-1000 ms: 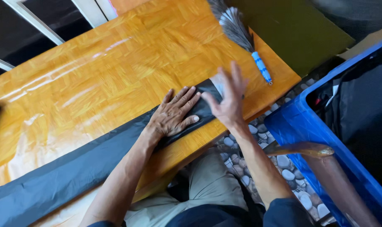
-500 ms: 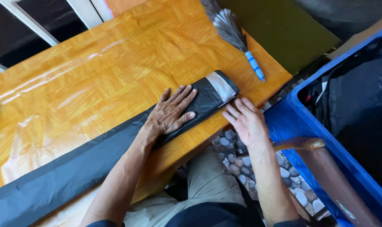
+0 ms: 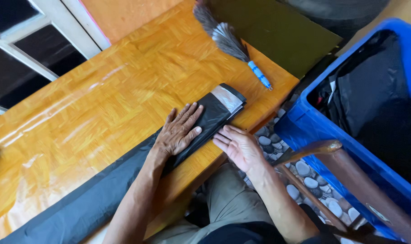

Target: The person folds a long black bag on a wooden table, then places it into a smaller black pouch and secures it with a red strap. They repeat the process with another black bag, using a brush to smooth it before folding and placing it into a pouch.

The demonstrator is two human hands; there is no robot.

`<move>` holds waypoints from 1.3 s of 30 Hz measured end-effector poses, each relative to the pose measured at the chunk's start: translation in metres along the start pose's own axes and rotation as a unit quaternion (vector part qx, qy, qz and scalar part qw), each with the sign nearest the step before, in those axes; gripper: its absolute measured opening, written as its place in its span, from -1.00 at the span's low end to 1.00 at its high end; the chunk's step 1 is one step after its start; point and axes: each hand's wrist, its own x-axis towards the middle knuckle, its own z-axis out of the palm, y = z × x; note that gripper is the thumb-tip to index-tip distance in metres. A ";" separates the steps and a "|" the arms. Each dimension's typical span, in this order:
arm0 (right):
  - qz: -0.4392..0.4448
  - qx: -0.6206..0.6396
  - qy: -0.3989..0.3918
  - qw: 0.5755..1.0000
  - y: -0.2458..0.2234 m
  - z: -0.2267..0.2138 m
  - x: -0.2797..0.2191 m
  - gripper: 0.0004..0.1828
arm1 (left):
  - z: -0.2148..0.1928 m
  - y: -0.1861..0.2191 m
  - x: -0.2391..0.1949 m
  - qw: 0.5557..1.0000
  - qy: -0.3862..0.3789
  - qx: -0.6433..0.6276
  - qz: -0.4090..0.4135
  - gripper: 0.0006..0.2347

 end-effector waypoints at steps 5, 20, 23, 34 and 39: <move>-0.010 0.015 -0.001 1.000 0.011 0.002 0.014 -0.81 | 0.002 -0.005 0.000 1.000 0.004 -0.017 0.003 -0.40; 0.086 0.101 -0.023 0.991 0.031 0.007 -0.005 -0.95 | 0.003 -0.005 -0.002 0.999 0.010 -0.037 0.002 -0.41; 0.078 0.028 -0.025 0.996 0.034 0.002 0.018 -0.90 | 0.001 -0.003 -0.002 0.999 0.015 -0.030 -0.001 -0.41; -0.075 -0.279 -0.036 0.957 0.021 0.078 -0.043 0.01 | 0.003 -0.010 -0.002 0.998 0.024 -0.059 0.015 -0.42; -0.167 -0.145 0.021 0.975 0.027 0.075 -0.009 -0.05 | 0.005 -0.010 -0.001 0.999 0.023 -0.038 0.019 -0.41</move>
